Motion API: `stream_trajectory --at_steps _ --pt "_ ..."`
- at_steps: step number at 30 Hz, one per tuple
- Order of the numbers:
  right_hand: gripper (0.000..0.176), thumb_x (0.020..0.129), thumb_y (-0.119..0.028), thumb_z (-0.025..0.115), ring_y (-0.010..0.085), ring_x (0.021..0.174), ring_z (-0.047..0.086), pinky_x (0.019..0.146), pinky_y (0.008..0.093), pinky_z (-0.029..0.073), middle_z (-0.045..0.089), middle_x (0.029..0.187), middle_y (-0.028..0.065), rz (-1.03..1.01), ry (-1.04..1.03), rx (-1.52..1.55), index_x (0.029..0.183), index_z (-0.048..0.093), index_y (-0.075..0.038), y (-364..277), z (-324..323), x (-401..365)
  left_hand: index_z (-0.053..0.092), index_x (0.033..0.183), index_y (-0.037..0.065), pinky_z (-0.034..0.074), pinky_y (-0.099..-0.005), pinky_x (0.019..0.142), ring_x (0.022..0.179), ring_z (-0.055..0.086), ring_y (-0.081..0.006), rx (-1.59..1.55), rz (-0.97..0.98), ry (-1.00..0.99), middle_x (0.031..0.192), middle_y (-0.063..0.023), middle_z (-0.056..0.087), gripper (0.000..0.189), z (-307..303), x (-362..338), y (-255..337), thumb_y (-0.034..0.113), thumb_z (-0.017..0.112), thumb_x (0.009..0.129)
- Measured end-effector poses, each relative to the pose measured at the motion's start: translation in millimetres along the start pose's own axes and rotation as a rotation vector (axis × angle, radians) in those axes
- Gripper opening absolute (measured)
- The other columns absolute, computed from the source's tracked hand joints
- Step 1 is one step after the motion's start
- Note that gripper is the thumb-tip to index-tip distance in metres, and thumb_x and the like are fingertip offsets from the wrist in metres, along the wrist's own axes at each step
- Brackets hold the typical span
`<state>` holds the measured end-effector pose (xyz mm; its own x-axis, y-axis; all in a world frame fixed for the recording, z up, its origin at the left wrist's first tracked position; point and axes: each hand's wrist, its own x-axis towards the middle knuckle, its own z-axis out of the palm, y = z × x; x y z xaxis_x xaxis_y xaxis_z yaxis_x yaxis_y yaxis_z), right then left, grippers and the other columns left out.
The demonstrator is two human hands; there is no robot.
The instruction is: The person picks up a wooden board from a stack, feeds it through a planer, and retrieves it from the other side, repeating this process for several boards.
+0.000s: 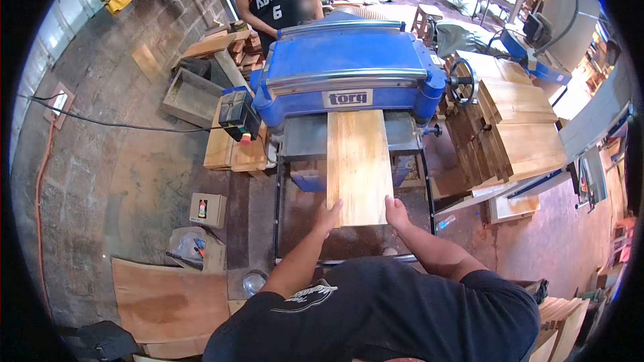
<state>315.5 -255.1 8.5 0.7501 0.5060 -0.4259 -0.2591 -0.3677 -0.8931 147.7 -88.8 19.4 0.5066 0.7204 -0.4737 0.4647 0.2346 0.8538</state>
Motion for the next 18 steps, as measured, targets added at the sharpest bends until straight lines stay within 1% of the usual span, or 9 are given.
stream_trajectory --at_steps 2,3,4,7,9,13,15,16,18 --pt "0.041 0.098 -0.039 0.045 0.0113 0.073 0.052 0.066 0.0317 0.044 0.06 0.079 0.004 -0.086 0.024 -0.099 0.097 0.061 0.0 0.6 1.7 7.5 0.055 0.121 0.001 0.047 -0.0391 0.089 0.104 0.062 -0.0295 0.026 -0.028 0.019 0.111 -0.0184 0.065 0.054 2.1 23.4 -18.8 0.041 0.065 0.085" --pt "0.041 0.099 -0.038 0.045 0.0115 0.074 0.052 0.068 0.0325 0.044 0.059 0.077 0.0044 -0.089 0.019 -0.17 0.099 0.06 0.001 27.9 0.6 32.9 0.055 0.12 0.001 0.046 -0.0406 0.089 0.103 0.062 -0.0307 0.023 0.058 0.047 0.11 -0.018 0.065 0.055 5.3 35.3 -31.2 0.042 0.065 0.085" --pt "0.041 0.099 -0.038 0.045 0.0115 0.074 0.052 0.068 0.0325 0.044 0.059 0.077 0.0044 -0.111 0.013 -0.163 0.099 0.06 0.001 35.6 -2.2 41.3 0.056 0.12 0.001 0.047 -0.0397 0.088 0.102 0.063 -0.03 -0.019 0.092 0.045 0.109 -0.0178 0.066 0.056 8.8 53.4 -49.7 0.042 0.067 0.084" --pt "0.042 0.098 -0.038 0.046 0.0125 0.07 0.053 0.063 0.0324 0.044 0.058 0.076 0.0042 -0.137 0.004 -0.166 0.101 0.06 0.001 26.8 1.8 54.0 0.058 0.117 0.0 0.048 -0.0386 0.087 0.101 0.063 -0.03 -0.031 0.124 0.054 0.107 -0.0182 0.066 0.056 7.3 38.3 -16.0 0.042 0.068 0.083" --pt "0.051 0.095 -0.045 0.047 0.025 0.085 0.059 0.079 0.0401 0.045 0.062 0.089 0.0192 0.007 0.006 -0.256 0.097 0.057 0.005 10.9 -3.1 48.1 0.059 0.116 -0.001 0.048 -0.038 0.086 0.101 0.063 -0.0304 -0.068 0.141 0.063 0.107 -0.0189 0.066 0.056 8.4 37.6 -8.4 0.042 0.068 0.083" --pt "0.052 0.095 -0.049 0.046 0.0255 0.08 0.06 0.074 0.0403 0.047 0.062 0.086 0.0166 -0.012 -0.004 -0.257 0.096 0.057 0.003 -4.6 -7.9 48.9 0.058 0.116 -0.002 0.047 -0.0388 0.088 0.103 0.063 -0.0316 -0.086 0.133 0.055 0.107 -0.0208 0.066 0.057 13.1 65.1 -24.7 0.043 0.068 0.082" --pt "0.052 0.095 -0.051 0.046 0.0226 0.073 0.06 0.067 0.0371 0.049 0.061 0.084 0.0119 0.17 -0.065 -0.127 0.104 0.055 -0.001 -19.7 -14.6 34.9 0.058 0.115 -0.003 0.047 -0.0397 0.089 0.104 0.062 -0.0331 -0.013 0.099 0.095 0.107 -0.0223 0.065 0.058 10.4 69.3 -17.3 0.043 0.069 0.082" --pt "0.052 0.095 -0.051 0.046 0.0226 0.073 0.06 0.067 0.0371 0.049 0.061 0.084 0.0119 0.171 -0.051 -0.122 0.104 0.055 -0.001 -19.7 -20.1 26.2 0.058 0.115 -0.003 0.047 -0.0397 0.089 0.104 0.062 -0.0331 -0.01 0.104 0.081 0.107 -0.0223 0.065 0.058 8.0 65.3 -7.4 0.043 0.069 0.082" --pt "0.048 0.094 -0.052 0.046 0.0185 0.066 0.058 0.06 0.0338 0.05 0.06 0.083 0.0087 0.162 -0.092 0.016 0.112 0.048 -0.008 -13.0 -38.3 5.8 0.058 0.115 -0.005 0.046 -0.0401 0.09 0.107 0.061 -0.0349 0.161 0.043 0.153 0.11 -0.0239 0.064 0.061 5.6 58.4 9.4 0.045 0.068 0.081"
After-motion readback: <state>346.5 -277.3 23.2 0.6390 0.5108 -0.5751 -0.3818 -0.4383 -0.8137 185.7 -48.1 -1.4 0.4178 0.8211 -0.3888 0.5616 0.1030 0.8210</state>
